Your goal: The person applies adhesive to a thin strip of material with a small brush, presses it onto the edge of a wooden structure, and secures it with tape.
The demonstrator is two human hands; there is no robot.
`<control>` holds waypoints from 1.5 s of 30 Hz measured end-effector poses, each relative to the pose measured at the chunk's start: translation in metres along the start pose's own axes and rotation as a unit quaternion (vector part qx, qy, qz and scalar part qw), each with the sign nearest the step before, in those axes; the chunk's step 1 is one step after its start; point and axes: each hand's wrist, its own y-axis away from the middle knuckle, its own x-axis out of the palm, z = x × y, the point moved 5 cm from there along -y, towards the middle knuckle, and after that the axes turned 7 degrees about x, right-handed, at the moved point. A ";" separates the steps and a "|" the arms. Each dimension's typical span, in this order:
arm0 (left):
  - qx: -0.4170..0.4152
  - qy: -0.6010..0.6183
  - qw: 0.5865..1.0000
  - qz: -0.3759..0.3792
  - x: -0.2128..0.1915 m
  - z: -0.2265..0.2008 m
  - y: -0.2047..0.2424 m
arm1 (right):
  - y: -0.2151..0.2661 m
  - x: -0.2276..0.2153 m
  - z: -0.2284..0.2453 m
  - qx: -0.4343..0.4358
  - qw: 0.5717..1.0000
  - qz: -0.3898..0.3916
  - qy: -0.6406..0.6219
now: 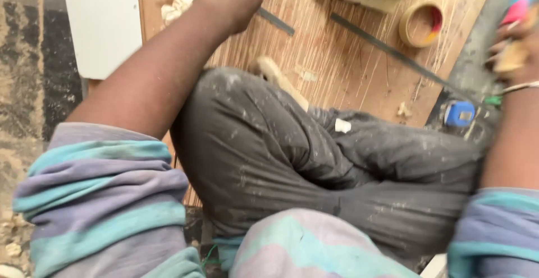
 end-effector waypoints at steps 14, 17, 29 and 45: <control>0.016 -0.022 0.998 0.058 0.037 0.002 -0.009 | -0.004 0.081 -0.048 -0.073 0.687 -0.333 0.641; -0.068 0.110 0.985 0.113 -0.008 -0.010 -0.009 | 0.013 0.123 -0.025 -0.117 0.705 -0.336 0.613; 0.031 0.425 0.893 -0.146 -0.118 -0.131 -0.020 | 0.113 0.419 0.096 -0.251 0.887 -0.046 0.384; 0.038 0.765 0.543 -0.343 -0.129 -0.118 0.013 | 0.204 0.406 0.102 -0.430 0.674 -0.055 0.598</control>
